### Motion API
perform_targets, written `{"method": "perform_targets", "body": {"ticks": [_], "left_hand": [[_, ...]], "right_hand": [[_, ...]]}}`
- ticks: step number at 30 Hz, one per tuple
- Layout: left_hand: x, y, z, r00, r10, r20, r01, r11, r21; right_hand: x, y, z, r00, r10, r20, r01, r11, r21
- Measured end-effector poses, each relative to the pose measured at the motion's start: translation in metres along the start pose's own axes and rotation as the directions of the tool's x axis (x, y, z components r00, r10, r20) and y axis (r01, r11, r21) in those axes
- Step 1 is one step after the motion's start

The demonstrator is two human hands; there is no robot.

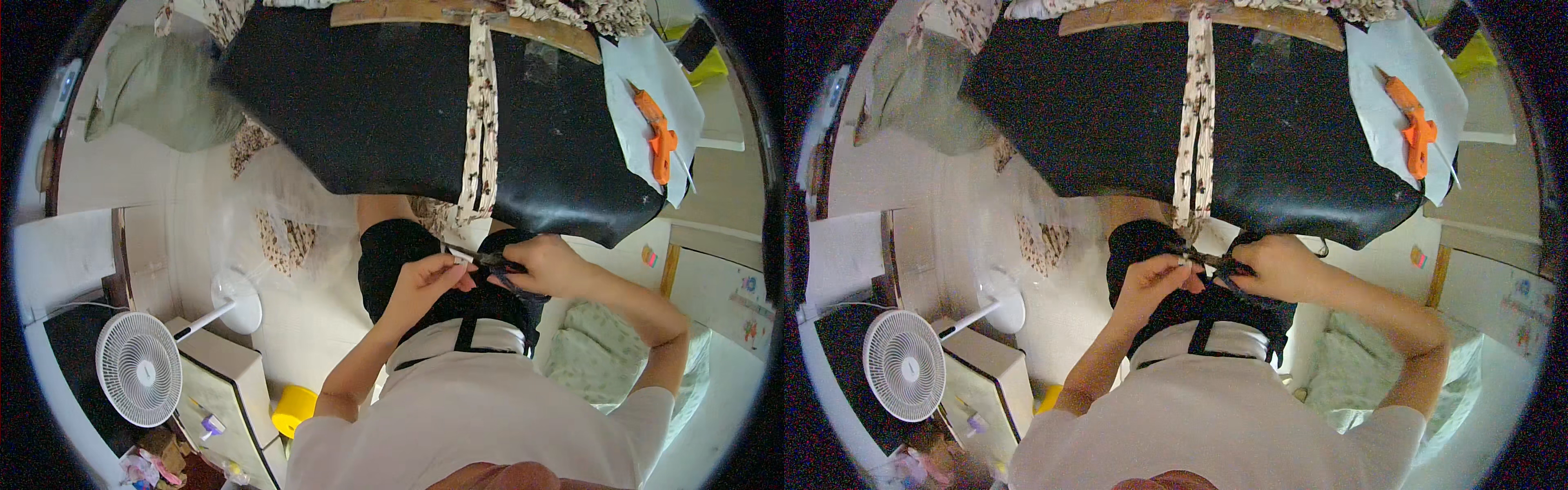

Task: The person is creating a decorative item by folding, gluing, and assembling pieces of patterned fabric.

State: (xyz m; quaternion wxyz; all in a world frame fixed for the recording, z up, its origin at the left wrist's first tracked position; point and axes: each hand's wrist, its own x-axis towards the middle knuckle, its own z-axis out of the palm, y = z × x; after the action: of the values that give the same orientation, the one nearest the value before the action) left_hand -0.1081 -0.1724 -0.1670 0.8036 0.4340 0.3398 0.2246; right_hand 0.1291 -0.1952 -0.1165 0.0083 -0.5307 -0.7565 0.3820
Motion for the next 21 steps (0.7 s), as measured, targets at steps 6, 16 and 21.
{"method": "perform_targets", "body": {"ticks": [6,16,21], "left_hand": [[-0.012,-0.016,-0.005,0.992,-0.027,0.126,-0.007,0.964,0.265],[0.027,-0.033,-0.008,0.98,0.193,0.05,-0.18,0.748,0.639],[0.055,-0.04,0.014,0.902,0.349,0.253,-0.355,0.268,0.896]], "right_hand": [[-0.009,0.02,0.048,0.971,0.225,0.08,-0.214,0.968,-0.13],[-0.241,0.102,0.099,0.22,0.957,-0.191,-0.922,0.14,-0.36],[-0.25,0.041,0.015,0.311,0.943,0.121,-0.947,0.297,0.123]]}}
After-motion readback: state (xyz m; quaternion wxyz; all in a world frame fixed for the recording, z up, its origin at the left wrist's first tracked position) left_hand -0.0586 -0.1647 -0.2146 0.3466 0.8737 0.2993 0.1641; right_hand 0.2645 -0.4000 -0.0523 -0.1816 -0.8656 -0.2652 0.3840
